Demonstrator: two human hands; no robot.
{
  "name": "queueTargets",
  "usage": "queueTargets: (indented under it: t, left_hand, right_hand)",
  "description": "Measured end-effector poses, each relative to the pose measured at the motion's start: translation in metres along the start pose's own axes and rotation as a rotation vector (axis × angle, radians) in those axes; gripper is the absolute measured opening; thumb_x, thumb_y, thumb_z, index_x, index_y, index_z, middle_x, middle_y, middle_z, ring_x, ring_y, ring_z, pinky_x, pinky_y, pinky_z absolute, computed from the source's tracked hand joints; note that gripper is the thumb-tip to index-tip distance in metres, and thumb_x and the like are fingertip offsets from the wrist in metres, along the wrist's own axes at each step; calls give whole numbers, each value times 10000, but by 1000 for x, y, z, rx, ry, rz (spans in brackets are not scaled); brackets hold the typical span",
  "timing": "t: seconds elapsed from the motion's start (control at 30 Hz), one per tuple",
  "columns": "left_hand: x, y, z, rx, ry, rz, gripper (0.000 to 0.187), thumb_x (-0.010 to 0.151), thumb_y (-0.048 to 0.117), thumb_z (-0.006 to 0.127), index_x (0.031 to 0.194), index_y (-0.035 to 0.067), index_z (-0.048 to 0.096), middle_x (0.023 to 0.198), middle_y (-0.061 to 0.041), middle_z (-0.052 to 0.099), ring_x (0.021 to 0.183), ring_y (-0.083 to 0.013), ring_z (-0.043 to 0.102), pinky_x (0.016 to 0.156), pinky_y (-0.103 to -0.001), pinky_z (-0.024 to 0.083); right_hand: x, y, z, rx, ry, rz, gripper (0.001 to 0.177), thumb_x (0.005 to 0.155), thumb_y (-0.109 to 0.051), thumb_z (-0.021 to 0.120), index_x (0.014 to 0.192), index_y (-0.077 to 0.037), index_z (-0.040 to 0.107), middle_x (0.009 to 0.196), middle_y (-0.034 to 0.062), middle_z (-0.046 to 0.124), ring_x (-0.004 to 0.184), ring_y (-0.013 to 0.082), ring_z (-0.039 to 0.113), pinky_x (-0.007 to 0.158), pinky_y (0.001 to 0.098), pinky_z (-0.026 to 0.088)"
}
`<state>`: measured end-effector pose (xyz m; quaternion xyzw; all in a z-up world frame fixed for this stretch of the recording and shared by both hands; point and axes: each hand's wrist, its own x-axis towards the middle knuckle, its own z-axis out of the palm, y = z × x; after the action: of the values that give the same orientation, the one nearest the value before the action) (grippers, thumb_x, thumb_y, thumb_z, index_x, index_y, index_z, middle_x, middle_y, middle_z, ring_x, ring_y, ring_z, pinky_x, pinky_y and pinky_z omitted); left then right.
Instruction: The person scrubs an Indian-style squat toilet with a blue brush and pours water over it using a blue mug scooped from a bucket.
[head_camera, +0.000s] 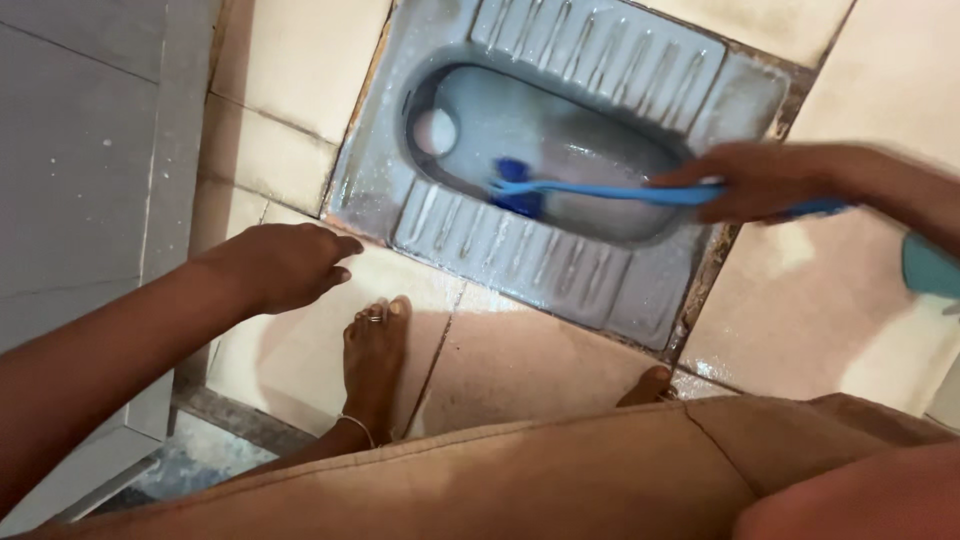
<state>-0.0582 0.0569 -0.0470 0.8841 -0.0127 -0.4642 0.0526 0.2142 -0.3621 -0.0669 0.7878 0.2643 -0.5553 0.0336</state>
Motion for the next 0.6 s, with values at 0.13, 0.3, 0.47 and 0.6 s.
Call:
queueTargets:
  t: [0.13, 0.3, 0.47, 0.6]
  left_hand:
    - [-1, -3, 10, 6, -23, -50, 473, 965, 391, 570, 1401, 209, 542, 1343, -72, 636, 1228, -299, 620, 1002, -468, 528]
    - [25, 19, 9, 136, -215, -52, 414, 1010, 407, 564, 1365, 196, 589, 1337, -100, 670, 1231, -312, 649, 1025, -471, 530]
    - [65, 66, -18, -79, 121, 64, 377, 990, 356, 577, 1303, 150, 613, 1264, -167, 660, 1163, -371, 643, 972, -504, 524]
    - [81, 83, -21, -246, 128, 34, 316, 1006, 347, 557, 1206, 143, 691, 1228, -159, 691, 1144, -364, 664, 990, -497, 515]
  right_hand:
    - [-5, 11, -9, -73, -54, 54, 764, 950, -221, 725, 1602, -452, 400, 935, 155, 719, 729, 223, 629, 672, 403, 529]
    - [64, -63, 51, -49, 202, -464, 749, 924, -324, 671, 1582, -292, 314, 1331, 172, 642, 1029, 329, 699, 951, 486, 506]
    - [83, -80, 34, -272, 291, -225, 563, 1013, -312, 528, 1560, -381, 414, 1056, 172, 737, 923, 334, 735, 856, 486, 596]
    - [32, -13, 17, -412, 435, -125, 578, 966, -341, 602, 1526, -396, 469, 905, 157, 751, 803, 319, 739, 731, 479, 613]
